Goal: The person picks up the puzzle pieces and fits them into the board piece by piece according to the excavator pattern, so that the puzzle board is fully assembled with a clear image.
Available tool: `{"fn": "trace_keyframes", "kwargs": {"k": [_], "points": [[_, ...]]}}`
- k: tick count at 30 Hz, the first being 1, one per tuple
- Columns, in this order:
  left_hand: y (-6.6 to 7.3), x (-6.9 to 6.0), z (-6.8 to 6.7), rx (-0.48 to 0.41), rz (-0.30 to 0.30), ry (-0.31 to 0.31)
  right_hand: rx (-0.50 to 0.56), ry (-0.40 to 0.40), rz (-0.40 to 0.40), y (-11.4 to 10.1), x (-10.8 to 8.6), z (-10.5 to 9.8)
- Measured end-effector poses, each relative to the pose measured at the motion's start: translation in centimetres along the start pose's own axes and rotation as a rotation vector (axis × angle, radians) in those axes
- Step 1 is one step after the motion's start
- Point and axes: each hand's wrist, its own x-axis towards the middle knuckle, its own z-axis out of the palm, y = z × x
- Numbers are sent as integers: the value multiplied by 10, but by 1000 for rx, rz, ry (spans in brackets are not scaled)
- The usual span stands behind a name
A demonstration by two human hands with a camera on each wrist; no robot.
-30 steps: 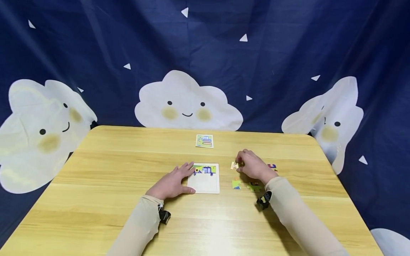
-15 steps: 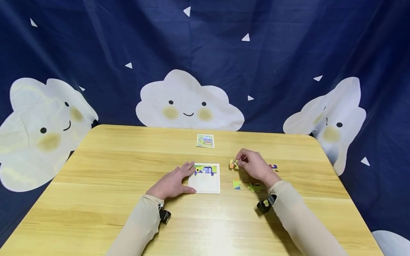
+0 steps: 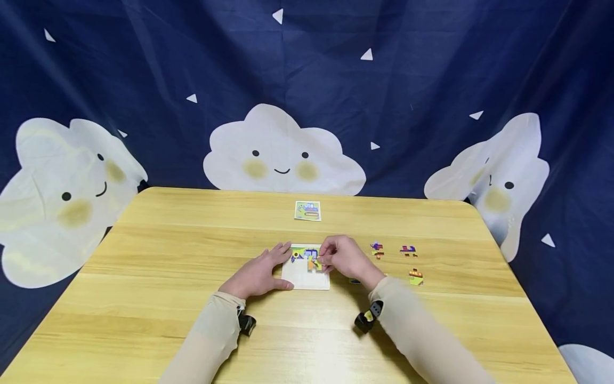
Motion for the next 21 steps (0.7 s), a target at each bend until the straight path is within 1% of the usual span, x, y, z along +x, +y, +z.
{"fn": "trace_keyframes", "kwargs": {"k": [4,8,11,15,21], "points": [[-1,0,0,-1,1,3,-20,-12,41,-6,8,16],[-2,2,1,-1,14,11,-19,-24,67,-10,13,27],[-1,2,2,-9,26,13,-24,-26,71,-10,15,32],[0,3,2,-19,28,9,-46,-15,70,-8,17,36],[1,0,0,-25,5,10,-102,-10,42,-9,19,41]]}}
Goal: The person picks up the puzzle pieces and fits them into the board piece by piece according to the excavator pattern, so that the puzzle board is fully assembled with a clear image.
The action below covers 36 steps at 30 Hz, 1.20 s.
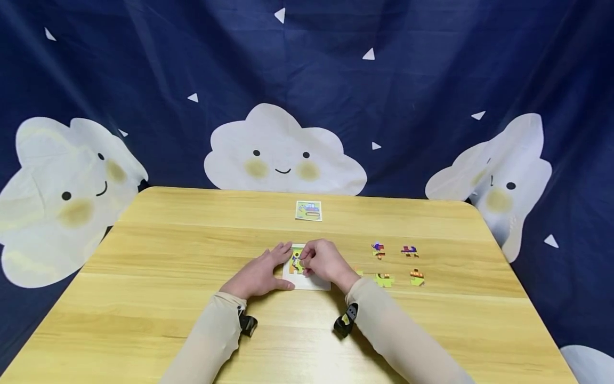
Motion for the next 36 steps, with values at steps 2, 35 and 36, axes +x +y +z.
{"fn": "trace_keyframes", "kwargs": {"k": [2,35,36], "points": [[0,0,0,-2,2,2,-17,12,-6,-1,0,2],[-2,1,1,28,-1,-5,-89,49,23,-8,1,10],[-2,1,1,27,-2,-6,-88,41,19,-8,1,10]]}}
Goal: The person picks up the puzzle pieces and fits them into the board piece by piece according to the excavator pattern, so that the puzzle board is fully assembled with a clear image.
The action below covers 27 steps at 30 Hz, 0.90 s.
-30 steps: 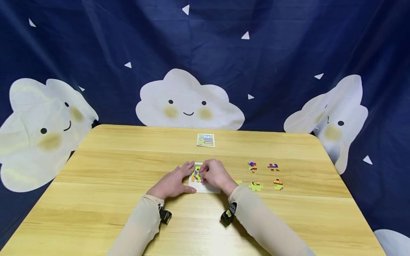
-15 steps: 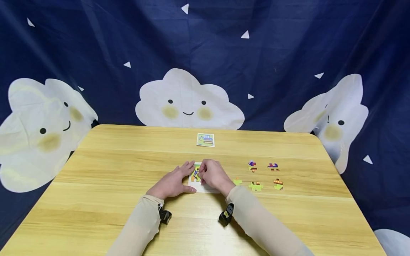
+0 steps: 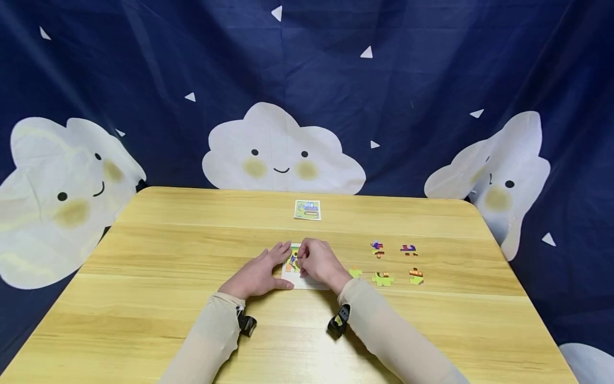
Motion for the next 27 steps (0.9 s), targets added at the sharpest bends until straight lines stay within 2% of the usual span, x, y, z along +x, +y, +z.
{"fn": "trace_keyframes", "kwargs": {"k": [2,9,14,20,27], "points": [[0,-1,0,-1,-6,-1,-25,-14,-21,1,-1,-1],[0,0,0,-5,-7,-4,-266,-33,-129,3,-2,-8],[0,0,0,-12,-4,-4,-346,-54,-184,4,-2,-7],[0,-1,0,-25,-11,-5,-371,-43,-219,4,-1,-4],[0,0,1,-27,0,-8,-376,-42,-201,2,1,-3]]}}
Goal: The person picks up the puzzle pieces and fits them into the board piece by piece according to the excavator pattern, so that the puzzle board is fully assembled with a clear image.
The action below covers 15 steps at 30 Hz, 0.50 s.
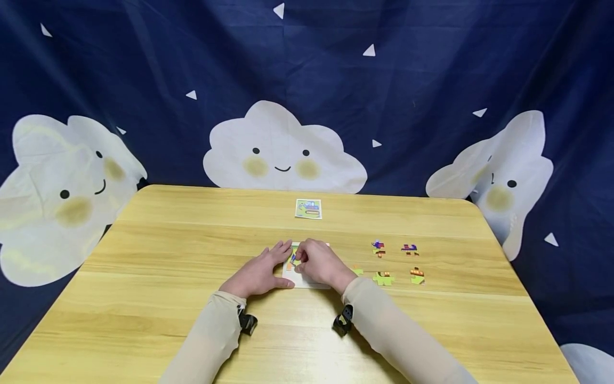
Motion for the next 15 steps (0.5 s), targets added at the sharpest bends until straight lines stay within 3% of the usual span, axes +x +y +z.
{"fn": "trace_keyframes", "kwargs": {"k": [9,13,15], "points": [[-1,-1,0,0,10,3,24,-4,-37,2,-5,-3],[0,-1,-1,1,4,0,-37,27,-90,6,-13,-8],[1,-1,-1,4,4,-2,-90,39,-153,10,-17,-12]]}}
